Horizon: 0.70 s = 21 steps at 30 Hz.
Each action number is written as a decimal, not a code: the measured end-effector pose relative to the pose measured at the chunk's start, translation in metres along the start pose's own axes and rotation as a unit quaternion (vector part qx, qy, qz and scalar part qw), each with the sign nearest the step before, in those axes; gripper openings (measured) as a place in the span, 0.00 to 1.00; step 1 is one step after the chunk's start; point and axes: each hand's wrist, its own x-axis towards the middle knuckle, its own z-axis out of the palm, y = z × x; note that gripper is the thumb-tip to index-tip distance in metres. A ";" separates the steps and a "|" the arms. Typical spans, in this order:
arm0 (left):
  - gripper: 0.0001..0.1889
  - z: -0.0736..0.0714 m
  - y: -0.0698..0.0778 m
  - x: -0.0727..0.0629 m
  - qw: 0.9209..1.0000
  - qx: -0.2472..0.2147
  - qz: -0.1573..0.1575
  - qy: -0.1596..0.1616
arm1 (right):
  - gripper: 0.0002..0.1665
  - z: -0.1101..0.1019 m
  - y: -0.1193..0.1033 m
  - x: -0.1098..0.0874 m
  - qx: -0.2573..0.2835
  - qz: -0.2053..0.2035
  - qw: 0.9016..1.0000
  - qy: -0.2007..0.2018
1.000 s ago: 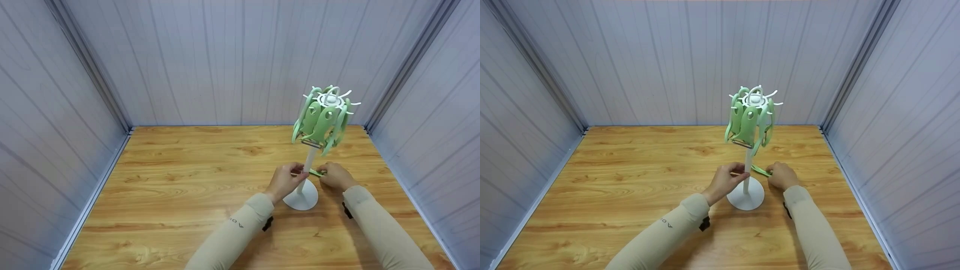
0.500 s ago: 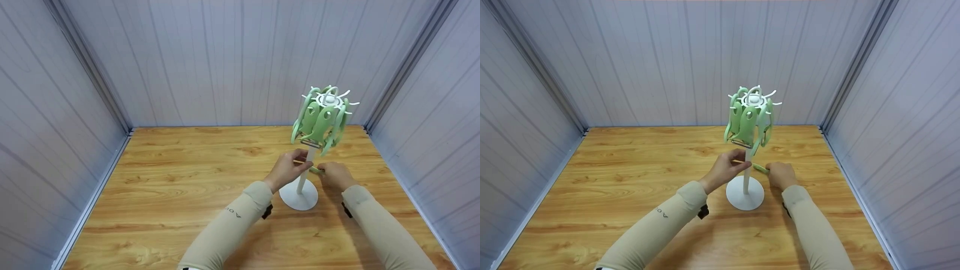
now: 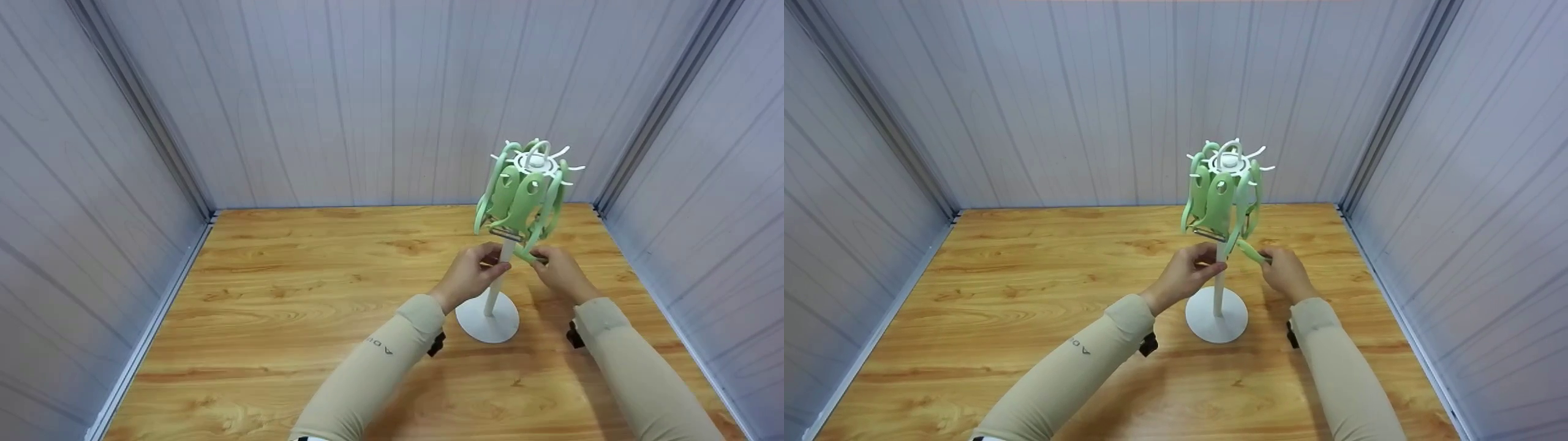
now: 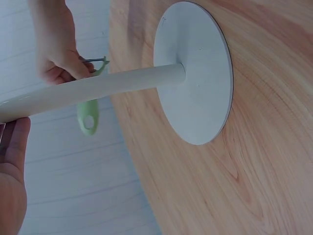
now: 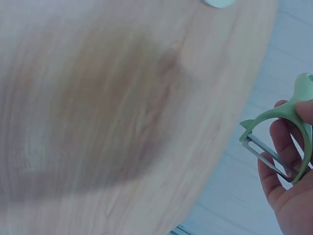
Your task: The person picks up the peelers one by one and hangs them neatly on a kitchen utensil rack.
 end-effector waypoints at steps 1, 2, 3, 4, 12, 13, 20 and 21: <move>0.17 0.000 0.000 0.000 1.000 0.001 0.001 0.000 | 0.19 -0.003 -0.001 -0.001 0.005 -0.002 1.000 0.005; 0.17 0.000 0.000 0.000 1.000 0.003 0.001 0.000 | 0.20 -0.005 -0.002 -0.001 0.011 -0.002 1.000 0.010; 0.17 0.001 0.000 0.001 1.000 0.003 0.002 0.000 | 0.20 -0.007 -0.002 -0.002 0.019 -0.002 1.000 0.013; 0.17 0.001 0.000 0.001 1.000 0.005 0.002 0.001 | 0.21 -0.009 -0.003 -0.003 0.024 -0.002 1.000 0.018; 0.16 0.001 0.000 0.001 1.000 0.015 0.002 0.006 | 0.24 -0.023 -0.005 -0.011 0.081 0.022 0.996 0.043; 0.16 0.001 0.000 0.001 1.000 0.015 0.001 0.006 | 0.24 -0.024 -0.005 -0.012 0.090 0.026 0.995 0.047; 0.15 0.001 0.001 0.001 1.000 0.009 -0.009 0.011 | 0.26 -0.031 -0.007 -0.017 0.130 0.036 0.988 0.076; 0.15 0.001 0.002 0.001 1.000 0.009 -0.010 0.010 | 0.25 -0.032 -0.007 -0.018 0.135 0.033 0.987 0.080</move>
